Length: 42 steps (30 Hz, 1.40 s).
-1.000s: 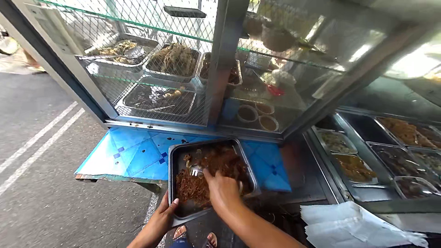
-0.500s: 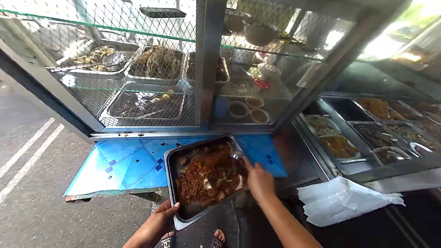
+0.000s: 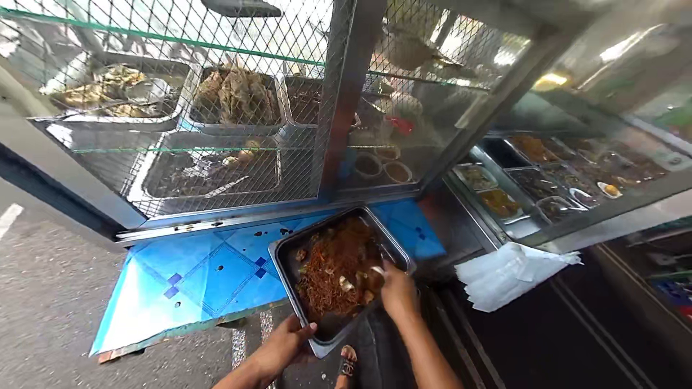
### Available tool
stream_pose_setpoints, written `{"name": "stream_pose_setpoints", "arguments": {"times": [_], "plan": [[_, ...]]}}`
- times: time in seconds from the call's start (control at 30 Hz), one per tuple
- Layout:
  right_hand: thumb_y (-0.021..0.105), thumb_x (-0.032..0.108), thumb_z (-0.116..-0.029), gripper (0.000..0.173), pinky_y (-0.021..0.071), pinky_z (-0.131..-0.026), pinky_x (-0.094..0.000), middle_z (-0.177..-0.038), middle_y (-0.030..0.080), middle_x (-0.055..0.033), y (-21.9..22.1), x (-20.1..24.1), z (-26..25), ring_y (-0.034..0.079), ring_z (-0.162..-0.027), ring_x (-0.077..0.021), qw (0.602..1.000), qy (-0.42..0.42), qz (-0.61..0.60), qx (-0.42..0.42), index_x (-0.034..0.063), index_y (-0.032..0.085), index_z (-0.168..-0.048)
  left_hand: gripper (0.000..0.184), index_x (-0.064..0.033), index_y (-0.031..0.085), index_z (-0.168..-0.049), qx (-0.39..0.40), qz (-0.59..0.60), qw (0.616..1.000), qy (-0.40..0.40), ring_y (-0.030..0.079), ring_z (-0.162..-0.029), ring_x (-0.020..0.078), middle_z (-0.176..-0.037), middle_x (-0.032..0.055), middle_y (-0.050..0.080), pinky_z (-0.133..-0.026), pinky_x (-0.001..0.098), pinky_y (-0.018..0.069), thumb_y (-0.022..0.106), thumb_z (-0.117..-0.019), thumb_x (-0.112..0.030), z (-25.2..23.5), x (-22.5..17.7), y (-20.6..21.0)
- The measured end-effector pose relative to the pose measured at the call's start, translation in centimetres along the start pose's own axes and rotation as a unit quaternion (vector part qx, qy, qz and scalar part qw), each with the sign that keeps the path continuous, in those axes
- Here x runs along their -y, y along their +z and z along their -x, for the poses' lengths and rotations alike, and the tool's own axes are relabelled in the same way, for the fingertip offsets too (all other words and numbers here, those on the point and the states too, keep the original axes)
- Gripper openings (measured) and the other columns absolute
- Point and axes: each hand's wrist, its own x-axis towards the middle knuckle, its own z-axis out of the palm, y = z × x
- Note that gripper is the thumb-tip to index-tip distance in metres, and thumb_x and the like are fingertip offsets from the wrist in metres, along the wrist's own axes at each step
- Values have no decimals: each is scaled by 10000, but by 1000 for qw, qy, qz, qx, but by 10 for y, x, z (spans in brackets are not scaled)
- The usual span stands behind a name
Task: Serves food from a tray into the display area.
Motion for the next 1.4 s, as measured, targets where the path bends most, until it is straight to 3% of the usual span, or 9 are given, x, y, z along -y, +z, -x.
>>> {"name": "stream_pose_setpoints", "arguments": {"times": [0.17, 0.33, 0.47, 0.67, 0.87, 0.97, 1.2, 1.33, 1.4], "plan": [[496, 89, -997, 613, 598, -769, -516, -1193, 705, -177, 35, 36, 64, 737, -880, -337, 991, -30, 84, -98, 295, 451, -1573, 307, -19, 435, -1361, 5, -12, 1000, -6, 759, -858, 282, -1034, 178, 726, -793, 446, 647, 486, -1089, -152, -1, 2, -2], [515, 55, -982, 717, 601, -713, -472, -1208, 658, -234, 74, 30, 94, 726, -792, -330, 981, -94, 165, -36, 349, 350, -1615, 285, -10, 437, -1343, -9, -9, 1000, -11, 759, -829, 270, -1006, 173, 727, -773, 435, 648, 478, -1089, -133, 0, 2, 0], [566, 59, -947, 653, 600, -630, -446, -1086, 700, -198, 40, 17, 94, 711, -681, -296, 968, -129, 165, -135, 347, 512, -1531, 291, -9, 451, -1346, 0, -7, 1000, -1, 760, -844, 277, -1020, 174, 732, -782, 442, 649, 483, -1087, -138, -2, 4, -2], [474, 101, -1010, 603, 562, -897, -543, -1277, 674, -188, -25, 16, 1, 702, -1073, -367, 977, 11, 202, -63, 271, 420, -1586, 287, -20, 444, -1347, -6, 5, 1000, -2, 758, -834, 272, -1019, 168, 727, -780, 443, 648, 488, -1083, -124, -3, 5, -1], [513, 125, -999, 557, 551, -937, -579, -1224, 708, -181, 14, 11, -62, 695, -1127, -368, 990, 0, 142, -9, 190, 451, -1549, 270, -24, 464, -1332, -12, 12, 1000, 5, 755, -848, 266, -1019, 155, 730, -793, 444, 644, 489, -1081, -122, -2, 6, 0], [495, 167, -1014, 545, 550, -965, -570, -1244, 711, -147, 17, 18, -47, 689, -1152, -334, 995, -26, 81, 46, 256, 474, -1551, 266, -25, 465, -1328, -17, 25, 999, 10, 755, -856, 268, -1028, 155, 731, -799, 444, 642, 493, -1076, -105, 0, 5, 1], [549, 84, -958, 640, 595, -679, -455, -1090, 706, -168, -6, 6, 35, 723, -766, -298, 954, -165, 218, -121, 354, 501, -1536, 272, -13, 477, -1325, -27, 32, 999, 22, 746, -886, 244, -1047, 134, 722, -819, 441, 634, 495, -1068, -98, 3, 5, 4], [534, 63, -968, 638, 600, -671, -440, -1104, 705, -194, 8, -19, 47, 724, -735, -296, 944, -195, 249, -92, 366, 509, -1529, 254, -10, 483, -1306, -16, 40, 999, 23, 747, -891, 253, -1045, 140, 723, -826, 452, 633, 496, -1066, -92, 1, 9, 1], [587, 57, -923, 628, 596, -599, -434, -1016, 724, -177, 2, -27, 45, 712, -653, -284, 938, -202, 231, -159, 359, 584, -1473, 279, -11, 473, -1328, -12, 40, 999, 26, 750, -902, 263, -1064, 145, 724, -839, 460, 634, 501, -1066, -101, 0, 10, 0]]}}
